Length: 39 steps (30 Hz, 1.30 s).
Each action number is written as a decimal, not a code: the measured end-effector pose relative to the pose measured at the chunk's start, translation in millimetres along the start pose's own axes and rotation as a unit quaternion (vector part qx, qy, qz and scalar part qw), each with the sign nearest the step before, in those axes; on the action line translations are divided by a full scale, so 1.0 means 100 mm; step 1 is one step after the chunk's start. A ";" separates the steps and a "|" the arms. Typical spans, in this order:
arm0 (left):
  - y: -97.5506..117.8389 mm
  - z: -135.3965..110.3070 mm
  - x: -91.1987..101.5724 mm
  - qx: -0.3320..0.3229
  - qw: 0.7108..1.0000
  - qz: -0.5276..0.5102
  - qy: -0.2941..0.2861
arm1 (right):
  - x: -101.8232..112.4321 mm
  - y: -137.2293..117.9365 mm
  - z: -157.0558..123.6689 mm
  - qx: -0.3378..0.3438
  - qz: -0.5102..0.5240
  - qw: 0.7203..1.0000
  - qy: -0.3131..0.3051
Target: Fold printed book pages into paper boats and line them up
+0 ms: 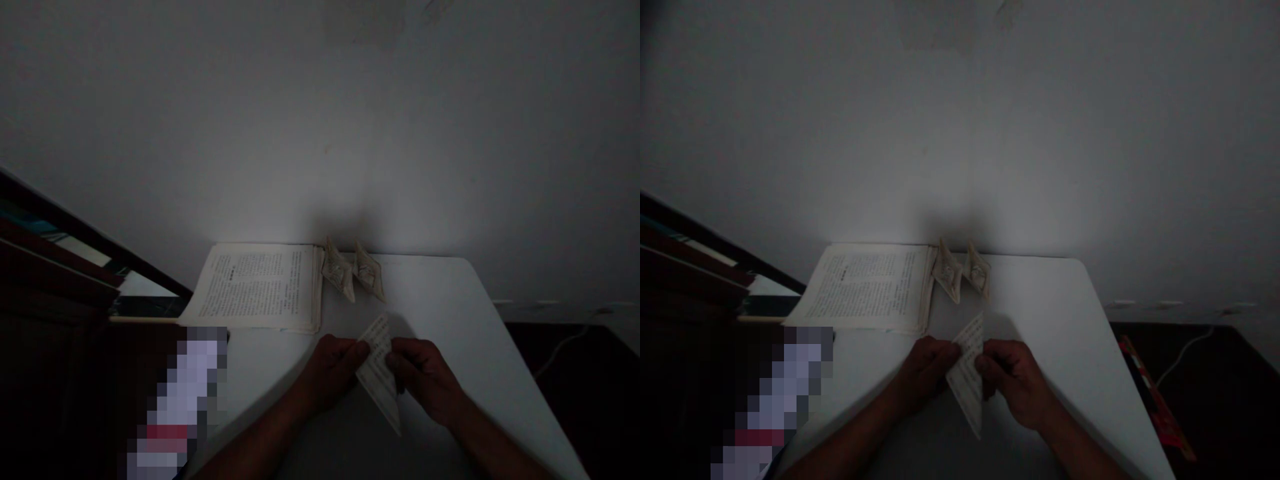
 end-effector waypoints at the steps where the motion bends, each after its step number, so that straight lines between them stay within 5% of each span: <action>1: 0.00 0.01 0.00 0.000 1.000 0.005 -0.002 | 0.01 0.01 -0.01 0.001 0.010 1.000 -0.002; 11: 0.01 0.02 0.04 -0.005 0.999 0.012 0.033 | 0.04 -0.02 0.03 0.034 -0.082 0.996 -0.006; 17: -0.06 0.02 -0.03 0.017 0.995 -0.092 -0.023 | 0.06 0.00 0.02 0.024 -0.039 0.999 0.026; 27: -0.08 -0.01 -0.02 0.008 0.999 -0.049 0.020 | 0.01 0.00 0.02 0.043 -0.130 0.990 -0.014; 33: -0.06 -0.03 -0.07 -0.012 1.000 -0.001 -0.021 | 0.02 -0.01 0.00 0.061 -0.168 0.984 0.015; 39: -0.02 -0.02 -0.01 0.028 0.997 0.062 0.030 | -0.03 0.00 0.00 0.042 -0.179 0.982 -0.031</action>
Point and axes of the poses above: each hand's wrist, its own z-axis towards the middle knuckle, its own x-axis out of the back of the hand, y = z × x, the point moved 2 cm from there along z, towards the middle knuckle, and after that the axes turned 13 degrees about z, right-handed, at the moved point
